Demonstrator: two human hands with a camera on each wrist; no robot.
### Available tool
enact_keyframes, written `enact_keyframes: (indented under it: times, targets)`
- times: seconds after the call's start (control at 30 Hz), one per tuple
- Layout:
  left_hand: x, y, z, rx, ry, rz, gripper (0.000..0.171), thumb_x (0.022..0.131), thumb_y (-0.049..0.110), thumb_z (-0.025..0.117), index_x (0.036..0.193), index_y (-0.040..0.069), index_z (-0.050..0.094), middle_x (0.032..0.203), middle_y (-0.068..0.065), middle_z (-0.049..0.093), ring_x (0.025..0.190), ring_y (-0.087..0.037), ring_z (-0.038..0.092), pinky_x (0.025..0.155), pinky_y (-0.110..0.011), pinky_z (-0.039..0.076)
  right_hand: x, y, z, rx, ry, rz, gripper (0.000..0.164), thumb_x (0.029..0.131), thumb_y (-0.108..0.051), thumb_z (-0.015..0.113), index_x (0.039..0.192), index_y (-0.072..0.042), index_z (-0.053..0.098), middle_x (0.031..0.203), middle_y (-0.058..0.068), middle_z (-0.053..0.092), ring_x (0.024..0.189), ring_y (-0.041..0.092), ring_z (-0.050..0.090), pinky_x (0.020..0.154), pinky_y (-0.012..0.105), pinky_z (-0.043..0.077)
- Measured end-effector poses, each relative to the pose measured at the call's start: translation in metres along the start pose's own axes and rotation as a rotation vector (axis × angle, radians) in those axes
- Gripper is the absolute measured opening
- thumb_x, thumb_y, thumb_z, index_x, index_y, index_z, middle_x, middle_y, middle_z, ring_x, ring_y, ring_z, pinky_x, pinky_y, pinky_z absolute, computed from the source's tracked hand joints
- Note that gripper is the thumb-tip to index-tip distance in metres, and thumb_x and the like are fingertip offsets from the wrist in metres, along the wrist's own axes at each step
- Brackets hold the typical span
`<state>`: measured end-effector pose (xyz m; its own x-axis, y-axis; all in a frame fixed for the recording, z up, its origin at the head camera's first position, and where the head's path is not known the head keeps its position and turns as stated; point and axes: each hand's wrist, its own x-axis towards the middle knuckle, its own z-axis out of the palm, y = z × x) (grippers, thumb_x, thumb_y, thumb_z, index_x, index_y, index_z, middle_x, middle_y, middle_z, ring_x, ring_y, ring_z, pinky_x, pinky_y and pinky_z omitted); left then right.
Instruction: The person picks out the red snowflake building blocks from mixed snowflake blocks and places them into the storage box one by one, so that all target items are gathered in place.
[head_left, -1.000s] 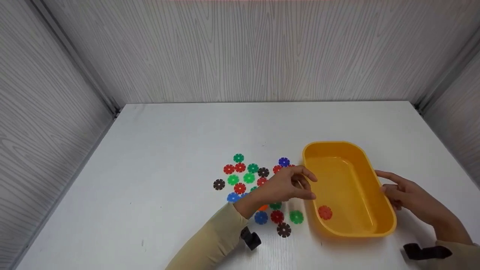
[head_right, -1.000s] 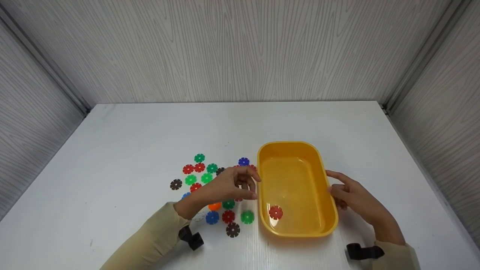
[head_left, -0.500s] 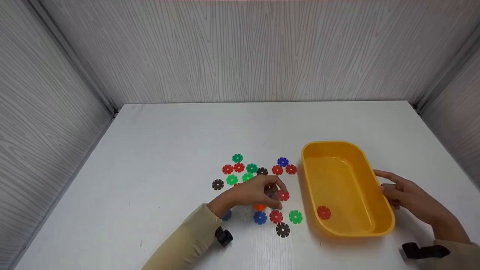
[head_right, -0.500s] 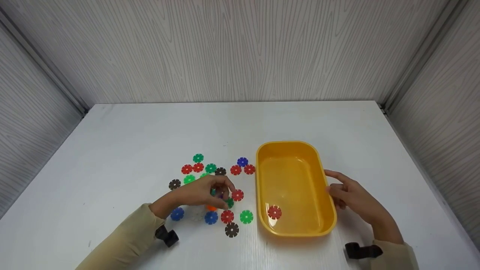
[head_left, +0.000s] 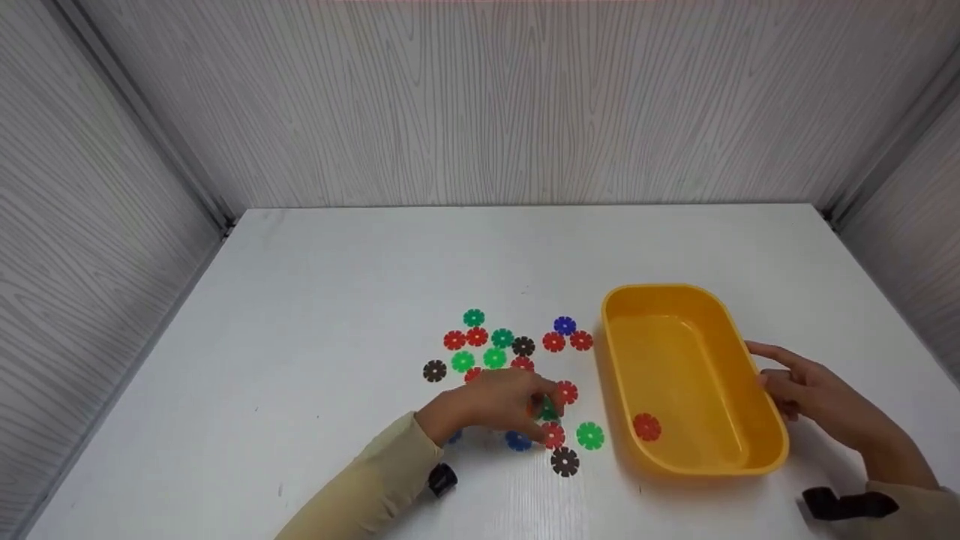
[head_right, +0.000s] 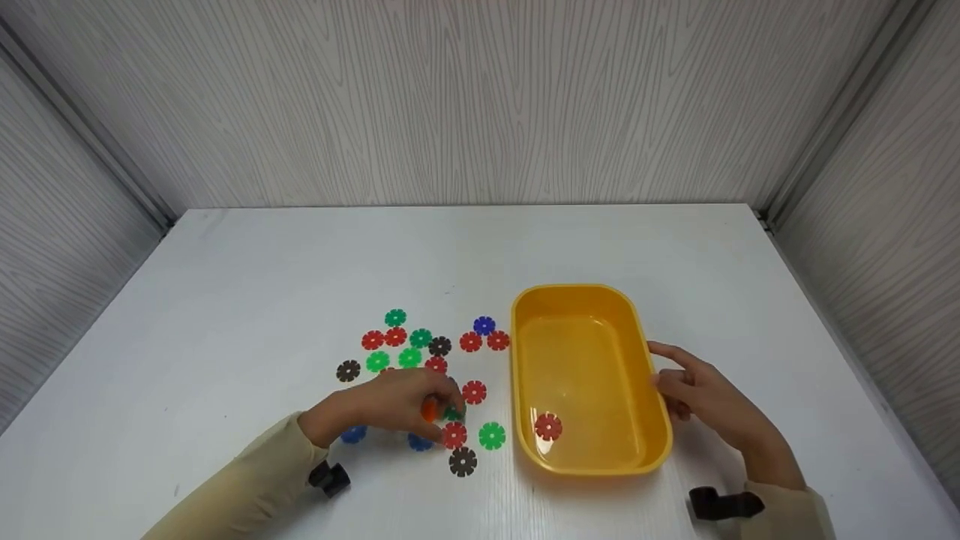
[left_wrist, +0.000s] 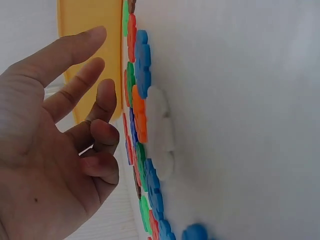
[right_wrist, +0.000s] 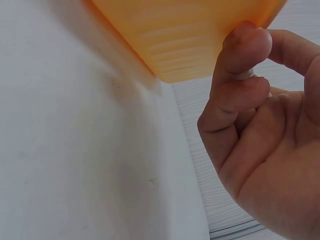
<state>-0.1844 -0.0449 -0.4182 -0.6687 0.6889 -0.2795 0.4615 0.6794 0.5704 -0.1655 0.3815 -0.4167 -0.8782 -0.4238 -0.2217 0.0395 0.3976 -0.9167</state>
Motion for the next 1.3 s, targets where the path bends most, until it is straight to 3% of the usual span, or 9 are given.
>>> enact_keyframes:
  times: [0.13, 0.43, 0.6, 0.9, 1.07, 1.3]
  targets:
    - [0.001, 0.003, 0.003, 0.062, -0.009, 0.001, 0.028, 0.076, 0.035, 0.081, 0.101, 0.029, 0.071, 0.08, 0.011, 0.059, 0.075, -0.008, 0.051, 0.065, -0.021, 0.045, 0.0, 0.001, 0.0, -0.002, 0.004, 0.012, 0.049, 0.105, -0.022, 0.04, 0.151, -0.014, 0.026, 0.068, -0.002, 0.05, 0.061, 0.027, 0.044, 0.055, 0.03, 0.042]
    - [0.002, 0.006, 0.008, 0.107, -0.016, -0.048, 0.025, 0.077, 0.036, 0.08, 0.1, 0.033, 0.072, 0.086, 0.015, 0.062, 0.082, -0.007, 0.052, 0.072, -0.023, 0.047, -0.001, 0.0, 0.002, 0.01, 0.012, -0.013, 0.046, 0.105, -0.021, 0.04, 0.15, -0.017, 0.031, 0.068, -0.005, 0.051, 0.06, 0.027, 0.042, 0.054, 0.034, 0.039]
    - [0.004, 0.006, 0.009, 0.086, -0.029, -0.07, 0.023, 0.077, 0.036, 0.08, 0.099, 0.032, 0.072, 0.087, 0.013, 0.061, 0.082, -0.008, 0.053, 0.074, -0.024, 0.047, -0.002, -0.001, 0.002, 0.021, 0.0, -0.035, 0.044, 0.105, -0.019, 0.038, 0.148, -0.022, 0.034, 0.068, -0.006, 0.052, 0.06, 0.028, 0.039, 0.053, 0.036, 0.036]
    - [0.005, 0.008, 0.007, 0.017, -0.054, -0.103, 0.022, 0.077, 0.028, 0.081, 0.096, 0.029, 0.069, 0.082, 0.008, 0.058, 0.078, -0.01, 0.052, 0.069, -0.023, 0.047, -0.002, 0.0, 0.001, 0.014, 0.003, -0.008, 0.047, 0.105, -0.021, 0.038, 0.151, -0.016, 0.029, 0.067, -0.004, 0.05, 0.06, 0.028, 0.041, 0.054, 0.035, 0.039]
    - [0.004, 0.01, 0.007, -0.002, -0.045, -0.084, 0.026, 0.075, 0.022, 0.083, 0.094, 0.028, 0.065, 0.082, 0.008, 0.057, 0.077, -0.009, 0.053, 0.068, -0.02, 0.048, -0.002, -0.001, 0.001, -0.001, 0.02, 0.016, 0.05, 0.105, -0.024, 0.04, 0.151, -0.013, 0.027, 0.067, -0.003, 0.049, 0.06, 0.026, 0.043, 0.054, 0.034, 0.039]
    - [0.001, 0.011, 0.007, 0.007, -0.028, -0.047, 0.03, 0.074, 0.019, 0.083, 0.094, 0.03, 0.063, 0.084, 0.011, 0.059, 0.078, -0.009, 0.054, 0.069, -0.017, 0.05, -0.002, -0.002, 0.002, 0.001, 0.004, -0.022, 0.048, 0.105, -0.021, 0.038, 0.151, -0.012, 0.027, 0.067, -0.001, 0.048, 0.06, 0.029, 0.04, 0.055, 0.038, 0.033]
